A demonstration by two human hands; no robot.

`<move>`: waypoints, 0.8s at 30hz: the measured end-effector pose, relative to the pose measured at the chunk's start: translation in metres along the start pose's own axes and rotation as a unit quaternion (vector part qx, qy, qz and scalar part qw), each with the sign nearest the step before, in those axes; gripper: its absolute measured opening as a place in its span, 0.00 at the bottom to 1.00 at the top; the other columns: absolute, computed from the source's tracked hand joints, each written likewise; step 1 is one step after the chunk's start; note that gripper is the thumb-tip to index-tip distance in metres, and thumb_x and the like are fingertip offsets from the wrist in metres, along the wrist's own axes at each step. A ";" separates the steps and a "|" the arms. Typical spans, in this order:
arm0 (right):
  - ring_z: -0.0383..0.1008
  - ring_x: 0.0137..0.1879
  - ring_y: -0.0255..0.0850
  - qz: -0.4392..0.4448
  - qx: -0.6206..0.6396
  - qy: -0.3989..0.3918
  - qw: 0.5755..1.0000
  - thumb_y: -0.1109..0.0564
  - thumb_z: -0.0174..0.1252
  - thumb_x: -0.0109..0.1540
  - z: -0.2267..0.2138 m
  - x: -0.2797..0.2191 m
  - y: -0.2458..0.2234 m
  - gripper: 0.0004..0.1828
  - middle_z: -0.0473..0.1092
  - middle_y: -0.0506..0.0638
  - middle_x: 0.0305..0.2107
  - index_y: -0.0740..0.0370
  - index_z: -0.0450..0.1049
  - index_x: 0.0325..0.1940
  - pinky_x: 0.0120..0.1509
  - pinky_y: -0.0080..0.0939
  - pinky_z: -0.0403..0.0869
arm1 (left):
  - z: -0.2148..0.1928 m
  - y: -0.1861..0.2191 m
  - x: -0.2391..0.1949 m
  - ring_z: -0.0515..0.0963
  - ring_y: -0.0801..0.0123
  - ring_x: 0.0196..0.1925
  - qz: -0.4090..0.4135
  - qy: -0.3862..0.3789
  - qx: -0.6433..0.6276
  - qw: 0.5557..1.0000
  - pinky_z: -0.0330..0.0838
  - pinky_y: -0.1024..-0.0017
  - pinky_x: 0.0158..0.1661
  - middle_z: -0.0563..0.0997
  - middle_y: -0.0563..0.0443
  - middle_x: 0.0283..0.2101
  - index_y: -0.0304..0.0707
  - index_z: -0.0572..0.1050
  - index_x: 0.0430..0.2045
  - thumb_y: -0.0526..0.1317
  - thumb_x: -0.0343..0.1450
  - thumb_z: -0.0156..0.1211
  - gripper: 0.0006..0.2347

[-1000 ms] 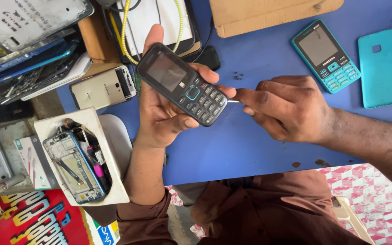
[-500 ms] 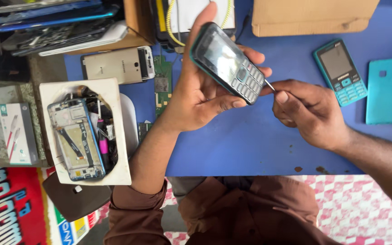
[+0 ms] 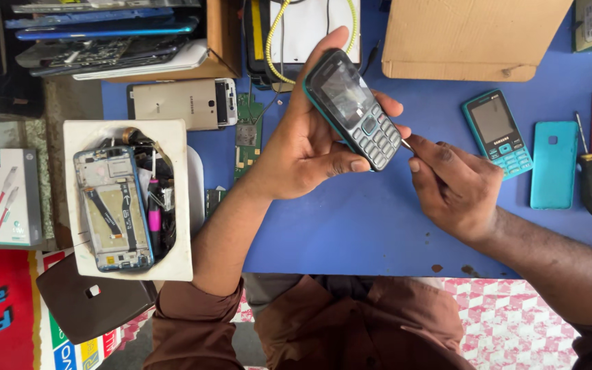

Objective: The person disassembles a teal feature phone using a screwdriver, removes the back cover and keypad, and manipulates internal components. The person then reassembles the phone by reattaching the keypad and back cover.

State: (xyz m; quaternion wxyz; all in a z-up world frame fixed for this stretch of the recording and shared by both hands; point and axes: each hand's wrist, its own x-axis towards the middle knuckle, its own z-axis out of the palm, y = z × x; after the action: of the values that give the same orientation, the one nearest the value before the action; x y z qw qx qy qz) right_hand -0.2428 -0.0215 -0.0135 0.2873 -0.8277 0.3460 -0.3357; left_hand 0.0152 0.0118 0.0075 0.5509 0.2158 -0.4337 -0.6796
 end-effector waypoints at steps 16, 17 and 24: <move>0.71 0.28 0.39 -0.139 -0.121 0.014 0.983 0.64 0.73 0.61 -0.016 0.022 0.002 0.20 0.68 0.48 0.27 0.62 0.79 0.57 0.32 0.41 0.72 | -0.004 -0.006 0.004 0.75 0.52 0.65 0.000 0.011 0.019 1.000 0.70 0.59 0.68 0.73 0.38 0.65 0.42 0.50 0.75 0.38 0.85 0.55 0.25; 0.72 0.28 0.39 -0.141 -0.111 0.011 0.984 0.64 0.73 0.61 -0.016 0.023 0.002 0.20 0.68 0.48 0.27 0.63 0.79 0.57 0.32 0.41 0.72 | -0.004 -0.008 0.004 0.76 0.52 0.64 -0.004 0.020 0.005 1.000 0.71 0.59 0.66 0.74 0.38 0.64 0.41 0.52 0.75 0.40 0.85 0.54 0.24; 0.76 0.30 0.40 -0.103 0.015 -0.031 0.994 0.65 0.71 0.61 -0.013 0.018 0.003 0.19 0.72 0.51 0.30 0.66 0.77 0.55 0.31 0.41 0.74 | -0.002 -0.010 0.001 0.78 0.54 0.61 -0.026 0.045 -0.059 0.997 0.79 0.60 0.59 0.74 0.41 0.57 0.41 0.66 0.62 0.45 0.84 0.55 0.14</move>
State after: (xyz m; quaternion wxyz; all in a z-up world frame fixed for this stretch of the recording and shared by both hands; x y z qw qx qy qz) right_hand -0.2445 -0.0405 -0.0013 0.2743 -0.8646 0.2449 -0.3425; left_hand 0.0111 0.0106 -0.0020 0.5636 0.2246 -0.3616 -0.7079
